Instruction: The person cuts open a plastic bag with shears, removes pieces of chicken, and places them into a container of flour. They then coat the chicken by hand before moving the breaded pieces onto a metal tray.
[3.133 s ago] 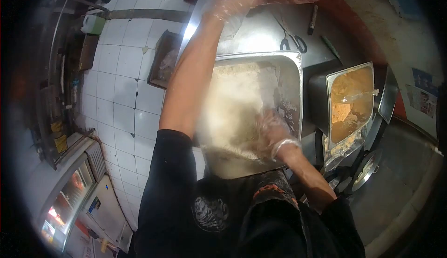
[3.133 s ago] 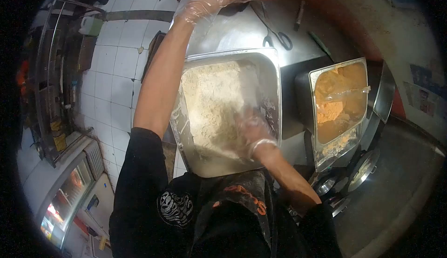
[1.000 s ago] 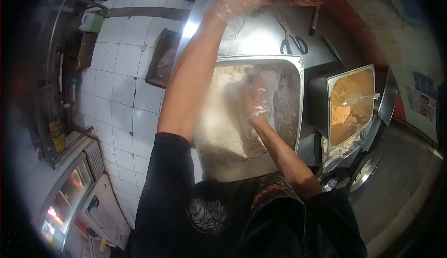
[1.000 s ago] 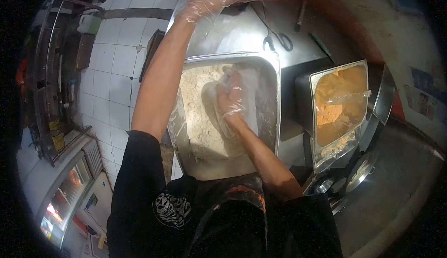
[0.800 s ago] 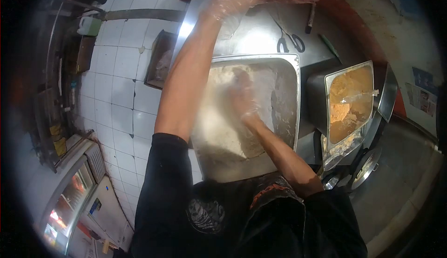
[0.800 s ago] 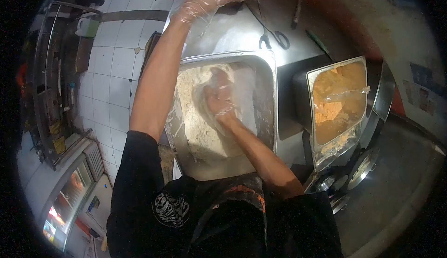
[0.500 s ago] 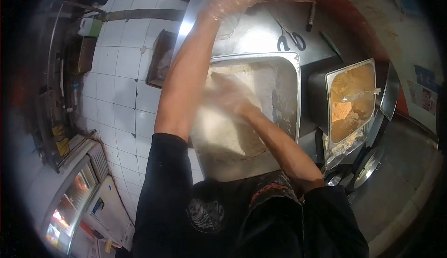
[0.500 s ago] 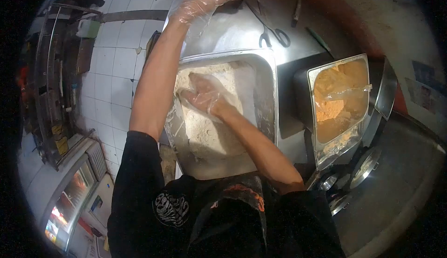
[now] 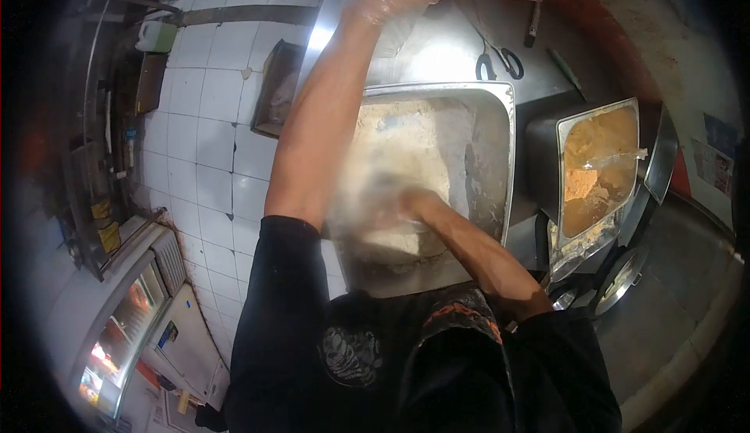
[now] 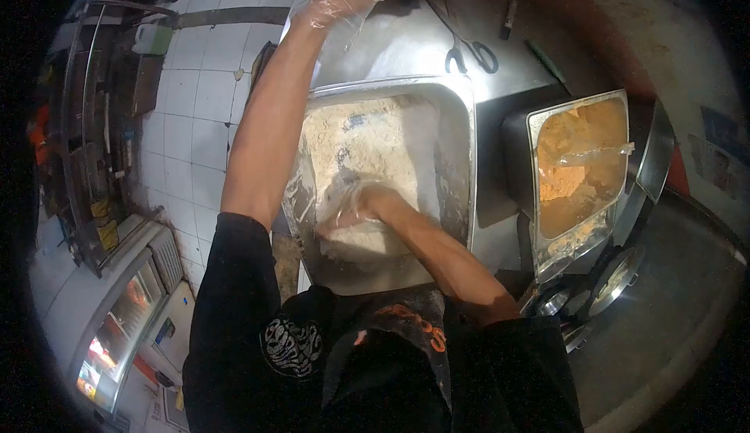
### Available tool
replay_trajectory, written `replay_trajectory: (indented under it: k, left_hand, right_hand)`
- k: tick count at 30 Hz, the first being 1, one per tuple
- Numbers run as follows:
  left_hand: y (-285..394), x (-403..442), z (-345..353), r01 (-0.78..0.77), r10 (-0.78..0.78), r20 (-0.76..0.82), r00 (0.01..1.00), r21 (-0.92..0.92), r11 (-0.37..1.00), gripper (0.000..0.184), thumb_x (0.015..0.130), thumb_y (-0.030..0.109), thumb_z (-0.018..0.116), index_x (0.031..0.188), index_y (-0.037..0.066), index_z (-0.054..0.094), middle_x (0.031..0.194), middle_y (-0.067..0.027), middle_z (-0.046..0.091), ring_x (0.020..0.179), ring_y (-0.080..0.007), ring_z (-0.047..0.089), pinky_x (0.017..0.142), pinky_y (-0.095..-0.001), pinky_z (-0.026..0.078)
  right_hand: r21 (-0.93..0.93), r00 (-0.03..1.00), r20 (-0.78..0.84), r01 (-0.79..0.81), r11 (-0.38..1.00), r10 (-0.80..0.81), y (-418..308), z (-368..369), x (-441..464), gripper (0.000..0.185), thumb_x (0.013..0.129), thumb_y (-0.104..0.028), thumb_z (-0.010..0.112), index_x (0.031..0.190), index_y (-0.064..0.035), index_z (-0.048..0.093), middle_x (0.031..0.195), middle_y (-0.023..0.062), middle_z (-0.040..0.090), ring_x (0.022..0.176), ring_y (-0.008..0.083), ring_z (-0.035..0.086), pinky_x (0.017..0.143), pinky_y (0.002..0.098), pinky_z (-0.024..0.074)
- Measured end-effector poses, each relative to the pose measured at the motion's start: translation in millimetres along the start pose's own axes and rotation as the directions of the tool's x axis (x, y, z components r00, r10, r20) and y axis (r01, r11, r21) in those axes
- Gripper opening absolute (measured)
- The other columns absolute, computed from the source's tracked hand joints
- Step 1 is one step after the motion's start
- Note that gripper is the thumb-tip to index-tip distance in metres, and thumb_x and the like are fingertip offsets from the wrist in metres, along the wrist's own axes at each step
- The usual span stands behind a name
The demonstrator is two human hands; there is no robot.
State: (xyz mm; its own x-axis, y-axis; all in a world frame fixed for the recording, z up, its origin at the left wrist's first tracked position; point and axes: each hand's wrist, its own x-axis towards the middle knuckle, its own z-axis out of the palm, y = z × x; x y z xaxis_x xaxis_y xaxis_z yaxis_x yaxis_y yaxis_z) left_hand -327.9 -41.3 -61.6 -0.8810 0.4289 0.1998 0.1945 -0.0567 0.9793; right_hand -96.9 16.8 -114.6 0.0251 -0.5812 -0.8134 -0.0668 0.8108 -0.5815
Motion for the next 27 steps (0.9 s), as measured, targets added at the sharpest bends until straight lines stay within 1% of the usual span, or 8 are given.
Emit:
replay_trajectory:
  k: [4, 8, 10, 14, 17, 19, 23, 27]
  left_hand:
    - [-10, 2, 2, -0.060, 0.059, -0.025, 0.998, -0.047, 0.997, 0.027, 0.075, -0.009, 0.068, 0.098, 0.002, 0.058, 0.093, -0.0069, 0.070, 0.088, -0.0160, 0.067, 0.079, -0.0302, 0.054]
    - [17, -2, 3, 0.076, -0.071, -0.045, 0.996, 0.109, 0.991, 0.028, 0.075, -0.008, 0.068, 0.099, 0.002, 0.059, 0.095, -0.0080, 0.071, 0.087, -0.0160, 0.067, 0.078, -0.0298, 0.054]
    - [13, -1, 1, 0.026, -0.022, -0.032, 0.999, 0.114, 0.993, 0.029, 0.074, -0.008, 0.068, 0.099, 0.002, 0.059, 0.095, -0.0085, 0.071, 0.089, -0.0157, 0.067, 0.077, -0.0300, 0.054]
    - [5, -3, -1, -0.056, 0.063, -0.041, 0.997, 0.147, 0.988, 0.029, 0.073, -0.008, 0.068, 0.099, 0.002, 0.059, 0.093, -0.0084, 0.071, 0.088, -0.0153, 0.067, 0.076, -0.0293, 0.054]
    - [0, -2, -2, -0.090, 0.220, -0.112, 0.969, 0.671, 0.736, 0.030, 0.072, -0.009, 0.068, 0.098, 0.002, 0.059, 0.092, -0.0077, 0.071, 0.087, -0.0148, 0.067, 0.077, -0.0287, 0.054]
    - [-14, 1, -2, -0.075, 0.081, 0.030, 0.996, -0.182, 0.980, 0.033, 0.072, -0.004, 0.071, 0.101, 0.003, 0.059, 0.093, -0.0084, 0.070, 0.088, -0.0171, 0.068, 0.079, -0.0306, 0.053]
    - [-4, 0, -2, -0.050, 0.052, -0.013, 0.999, 0.112, 0.992, 0.037, 0.071, -0.003, 0.073, 0.104, 0.004, 0.058, 0.096, -0.0087, 0.069, 0.091, -0.0180, 0.067, 0.080, -0.0315, 0.053]
    - [2, -5, 8, -0.102, 0.310, -0.203, 0.929, 0.665, 0.740, 0.037, 0.072, -0.004, 0.074, 0.105, 0.002, 0.058, 0.090, -0.0066, 0.071, 0.085, -0.0156, 0.069, 0.076, -0.0293, 0.055]
  right_hand:
    - [-0.216, 0.922, -0.176, 0.306, 0.927, -0.346, 71, 88, 123, 0.070, 0.079, -0.064, 0.058, 0.129, -0.0161, 0.060, 0.134, 0.0099, 0.057, 0.122, 0.0307, 0.053, 0.105, 0.0396, 0.0395]
    - [-0.120, 0.990, -0.023, 0.139, 0.983, -0.142, 22, 25, 8, 0.065, 0.083, -0.058, 0.057, 0.131, -0.0141, 0.058, 0.129, 0.0129, 0.060, 0.114, 0.0309, 0.058, 0.098, 0.0406, 0.0449]
    - [0.494, 0.993, -0.116, 0.077, 0.866, -0.022, 12, 8, -42, 0.056, 0.086, -0.049, 0.061, 0.127, -0.0108, 0.060, 0.124, 0.0149, 0.062, 0.110, 0.0298, 0.061, 0.094, 0.0395, 0.0480]
    - [0.687, 0.916, -0.388, 0.361, 0.630, -0.102, 57, 25, -56, 0.051, 0.086, -0.038, 0.067, 0.126, -0.0071, 0.060, 0.123, 0.0174, 0.062, 0.104, 0.0321, 0.063, 0.091, 0.0413, 0.0501]
    - [-0.050, 0.918, -0.397, -0.020, 0.999, -0.002, 20, -17, -109, 0.054, 0.094, -0.036, 0.054, 0.137, -0.0050, 0.044, 0.129, 0.0195, 0.056, 0.110, 0.0324, 0.060, 0.090, 0.0439, 0.0504]
    - [-0.513, 0.659, -0.723, -0.313, 0.799, -0.206, 30, -13, -102, 0.047, 0.094, -0.032, 0.051, 0.131, -0.0019, 0.048, 0.127, 0.0213, 0.057, 0.116, 0.0363, 0.057, 0.094, 0.0458, 0.0472]
    - [-0.233, 0.634, -0.755, -0.497, 0.836, 0.167, 12, -44, -89, 0.035, 0.093, -0.022, 0.050, 0.118, 0.0008, 0.058, 0.114, 0.0239, 0.063, 0.106, 0.0351, 0.061, 0.094, 0.0444, 0.0463]
    - [-0.507, 0.552, -0.815, -0.533, 0.677, -0.176, 61, -7, -56, 0.034, 0.090, -0.024, 0.051, 0.106, 0.0035, 0.063, 0.106, 0.0240, 0.064, 0.098, 0.0354, 0.062, 0.091, 0.0426, 0.0471]
